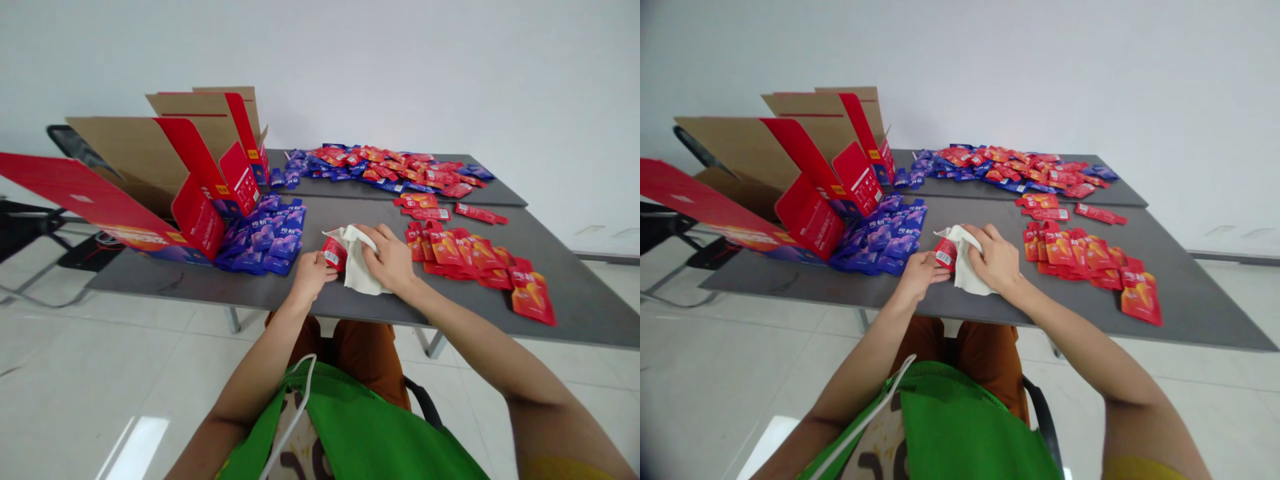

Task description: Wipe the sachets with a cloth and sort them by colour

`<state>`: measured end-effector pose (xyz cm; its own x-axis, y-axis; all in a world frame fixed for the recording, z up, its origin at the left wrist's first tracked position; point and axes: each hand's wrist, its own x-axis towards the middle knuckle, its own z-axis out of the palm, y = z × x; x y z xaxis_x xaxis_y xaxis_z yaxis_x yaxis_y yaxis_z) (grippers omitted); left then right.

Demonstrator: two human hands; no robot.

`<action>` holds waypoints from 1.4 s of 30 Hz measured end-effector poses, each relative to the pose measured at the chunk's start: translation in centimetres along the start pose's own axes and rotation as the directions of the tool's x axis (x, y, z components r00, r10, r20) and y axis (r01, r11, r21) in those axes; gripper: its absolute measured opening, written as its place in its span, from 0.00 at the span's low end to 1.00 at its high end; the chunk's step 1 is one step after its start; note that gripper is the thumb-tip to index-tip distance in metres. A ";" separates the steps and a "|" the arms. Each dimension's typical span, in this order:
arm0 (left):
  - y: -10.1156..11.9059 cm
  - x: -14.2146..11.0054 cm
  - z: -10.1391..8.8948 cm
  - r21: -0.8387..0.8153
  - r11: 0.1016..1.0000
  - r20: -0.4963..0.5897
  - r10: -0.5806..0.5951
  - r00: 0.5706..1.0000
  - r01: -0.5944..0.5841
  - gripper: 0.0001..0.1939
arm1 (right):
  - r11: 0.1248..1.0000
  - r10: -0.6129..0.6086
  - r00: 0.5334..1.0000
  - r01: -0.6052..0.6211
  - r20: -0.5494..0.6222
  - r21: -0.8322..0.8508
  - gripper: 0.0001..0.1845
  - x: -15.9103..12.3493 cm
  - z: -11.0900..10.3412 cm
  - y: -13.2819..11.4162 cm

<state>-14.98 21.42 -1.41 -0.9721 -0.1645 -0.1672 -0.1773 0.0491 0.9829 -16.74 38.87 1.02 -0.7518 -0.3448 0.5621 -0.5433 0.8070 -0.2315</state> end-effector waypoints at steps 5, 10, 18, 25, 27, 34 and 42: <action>-0.5 0.3 0.1 -0.266 0.945 0.196 -0.140 0.970 0.191 0.10 | 0.977 -0.207 0.970 0.198 0.126 0.084 0.19 -1.5 2.2 -2.4; -1.1 0.0 -1.0 -0.344 0.878 0.364 -0.203 0.909 0.334 0.08 | 0.987 -0.146 0.966 0.157 0.214 -0.037 0.24 -1.2 3.3 -2.7; -0.9 -1.6 -1.2 -0.360 0.885 0.272 -0.202 0.941 0.294 0.11 | 0.986 0.163 0.949 -0.150 0.271 -0.065 0.25 4.9 3.2 3.2; -0.6 -0.6 -2.3 -0.388 0.827 0.370 -0.265 0.890 0.407 0.12 | 0.957 -0.175 0.973 0.132 0.151 0.257 0.19 0.5 0.4 -0.4; -0.8 -0.4 -2.1 -0.403 0.834 0.355 -0.235 0.905 0.376 0.13 | 0.968 -0.192 0.962 0.154 0.192 0.198 0.19 -1.1 1.2 -1.5; -1.7 -0.9 -0.5 -0.416 0.872 0.181 -0.198 0.963 0.258 0.12 | 0.990 -0.124 0.932 0.141 0.341 -0.025 0.20 0.0 3.3 -1.7; -1.5 -0.9 -0.8 -0.352 0.902 0.201 -0.187 0.962 0.249 0.13 | 0.940 0.233 0.904 -0.115 0.357 -0.322 0.19 5.8 2.7 0.7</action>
<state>-13.74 20.73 -2.66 -0.9326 0.0305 -0.3596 -0.3476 -0.3435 0.8724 -22.47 36.11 2.02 -0.9401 -0.2952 0.1708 -0.3038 0.9524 -0.0259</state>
